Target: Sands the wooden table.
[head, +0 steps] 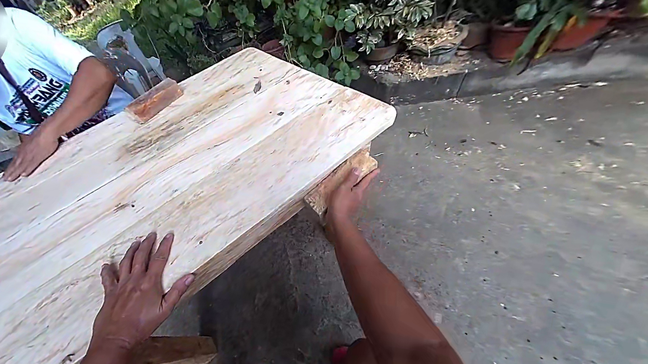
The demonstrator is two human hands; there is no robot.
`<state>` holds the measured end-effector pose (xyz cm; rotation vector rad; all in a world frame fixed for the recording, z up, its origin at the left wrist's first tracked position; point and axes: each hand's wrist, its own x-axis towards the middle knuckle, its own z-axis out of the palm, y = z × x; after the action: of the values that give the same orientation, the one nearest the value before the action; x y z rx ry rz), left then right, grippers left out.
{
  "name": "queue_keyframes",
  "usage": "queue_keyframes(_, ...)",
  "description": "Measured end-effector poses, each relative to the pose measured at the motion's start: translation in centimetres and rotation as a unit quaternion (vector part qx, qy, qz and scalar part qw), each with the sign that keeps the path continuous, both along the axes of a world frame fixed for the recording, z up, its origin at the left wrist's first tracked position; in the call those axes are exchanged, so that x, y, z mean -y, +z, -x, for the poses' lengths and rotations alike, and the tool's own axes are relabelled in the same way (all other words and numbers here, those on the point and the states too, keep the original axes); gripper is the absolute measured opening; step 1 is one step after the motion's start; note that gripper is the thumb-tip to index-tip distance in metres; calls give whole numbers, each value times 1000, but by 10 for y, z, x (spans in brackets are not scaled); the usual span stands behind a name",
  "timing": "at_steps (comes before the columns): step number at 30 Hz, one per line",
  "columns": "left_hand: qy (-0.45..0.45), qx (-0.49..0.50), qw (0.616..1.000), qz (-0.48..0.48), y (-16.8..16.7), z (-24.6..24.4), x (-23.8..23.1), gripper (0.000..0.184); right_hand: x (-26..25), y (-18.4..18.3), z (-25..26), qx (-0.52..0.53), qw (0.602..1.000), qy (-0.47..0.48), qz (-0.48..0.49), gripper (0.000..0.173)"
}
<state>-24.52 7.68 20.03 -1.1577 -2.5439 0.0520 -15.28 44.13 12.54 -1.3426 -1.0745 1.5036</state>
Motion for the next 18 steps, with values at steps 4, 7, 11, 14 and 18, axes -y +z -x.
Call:
queue_keyframes(4, -5, -5, 1000, 5, -2, 2, 3, 105, 105, -3, 4, -17, 996, 44, -74, 74)
queue_keyframes(7, -8, -9, 1000, 4, -1, 3, 4, 106, 163, -13, -4, -69, 986, 99, -120, 83)
queue_keyframes(11, -10, 0, 1000, 22, 0, -1, 5, 106, 128, -13, -11, -113, 989, 53, -85, 73)
queue_keyframes(14, -13, -1, 1000, 28, 4, 0, 7, 105, 70, -9, -1, -70, 997, 16, -33, 72)
queue_keyframes(18, -14, 6, 999, 31, 2, -2, 10, 104, 131, -21, 3, -38, 993, 52, -100, 82)
